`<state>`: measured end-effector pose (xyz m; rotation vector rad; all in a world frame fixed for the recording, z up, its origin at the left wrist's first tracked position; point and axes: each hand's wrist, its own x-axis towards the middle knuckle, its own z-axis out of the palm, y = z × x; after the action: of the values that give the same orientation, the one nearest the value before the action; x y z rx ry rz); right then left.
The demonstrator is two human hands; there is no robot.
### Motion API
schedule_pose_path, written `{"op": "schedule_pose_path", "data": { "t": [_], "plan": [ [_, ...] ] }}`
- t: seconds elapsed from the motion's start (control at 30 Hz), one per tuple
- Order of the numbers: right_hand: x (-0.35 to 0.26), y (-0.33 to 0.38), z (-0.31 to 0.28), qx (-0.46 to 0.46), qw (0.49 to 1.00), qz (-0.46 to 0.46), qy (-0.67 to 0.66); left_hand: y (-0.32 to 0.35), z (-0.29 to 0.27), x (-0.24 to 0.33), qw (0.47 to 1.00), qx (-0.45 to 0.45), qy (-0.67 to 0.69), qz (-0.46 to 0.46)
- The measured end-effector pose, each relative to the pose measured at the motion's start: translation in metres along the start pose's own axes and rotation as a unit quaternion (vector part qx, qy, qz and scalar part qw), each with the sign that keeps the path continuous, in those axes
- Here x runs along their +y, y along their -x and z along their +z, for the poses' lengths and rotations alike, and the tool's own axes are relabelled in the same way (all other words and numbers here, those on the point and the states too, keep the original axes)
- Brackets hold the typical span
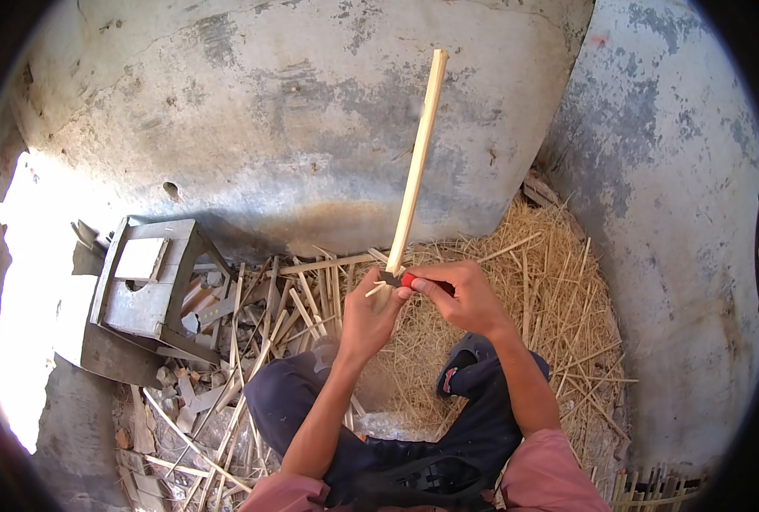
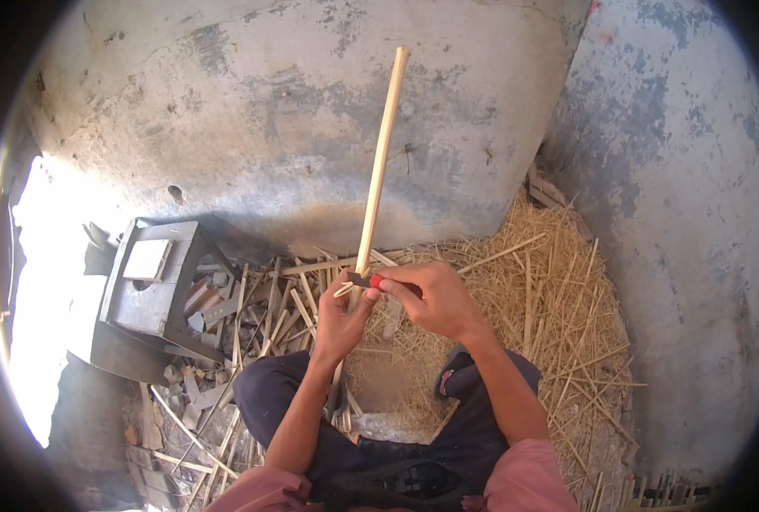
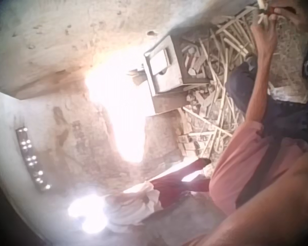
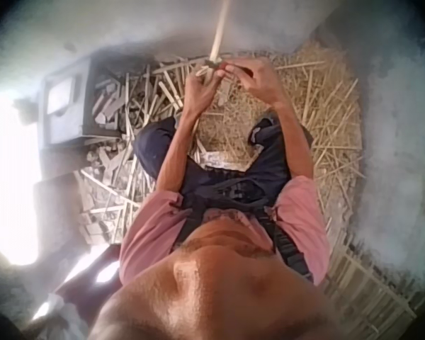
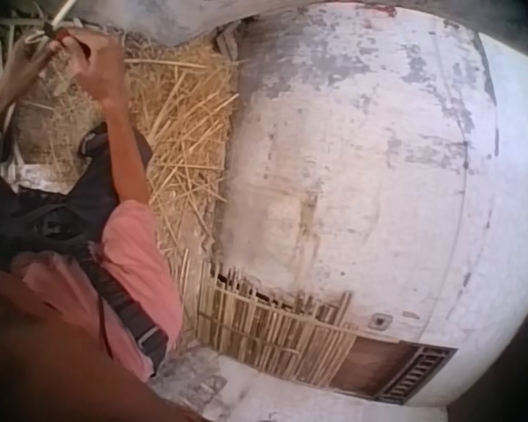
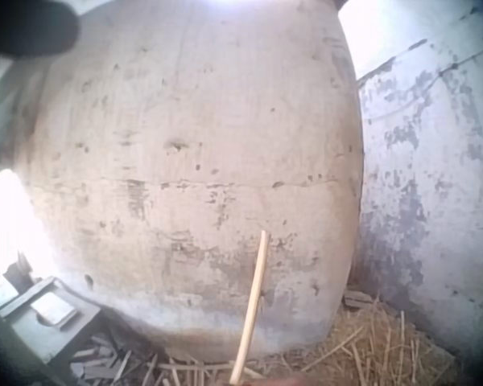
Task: The person uses a utility knife to shave thin strips of wood from a long wooden dowel while sitting on a floor covered in straw and wood shavings.
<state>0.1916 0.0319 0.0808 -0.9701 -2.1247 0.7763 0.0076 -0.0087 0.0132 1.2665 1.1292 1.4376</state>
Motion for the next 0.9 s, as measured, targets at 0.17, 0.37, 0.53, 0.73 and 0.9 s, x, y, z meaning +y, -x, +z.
{"op": "schedule_pose_path", "data": {
  "t": [0.17,0.37,0.53,0.73,0.9],
  "plan": [
    [0.003,0.000,0.000,0.007,1.000,-0.017,0.020,-0.001,-0.002,0.002,0.998,0.010,-0.058,-0.011],
    [-0.009,0.000,0.010,0.030,0.999,0.012,0.017,-0.002,0.000,-0.006,0.994,0.069,-0.056,0.064],
    [0.001,-0.001,0.030,0.084,0.995,0.000,-0.055,-0.003,0.001,-0.003,0.993,0.093,-0.040,0.052],
    [0.004,0.000,0.046,0.134,0.987,0.006,-0.087,-0.002,-0.003,0.002,0.992,0.106,-0.066,0.031],
    [0.006,0.002,0.051,0.143,0.985,0.027,-0.091,-0.003,-0.004,0.004,0.993,0.096,-0.061,0.015]
  ]
}}
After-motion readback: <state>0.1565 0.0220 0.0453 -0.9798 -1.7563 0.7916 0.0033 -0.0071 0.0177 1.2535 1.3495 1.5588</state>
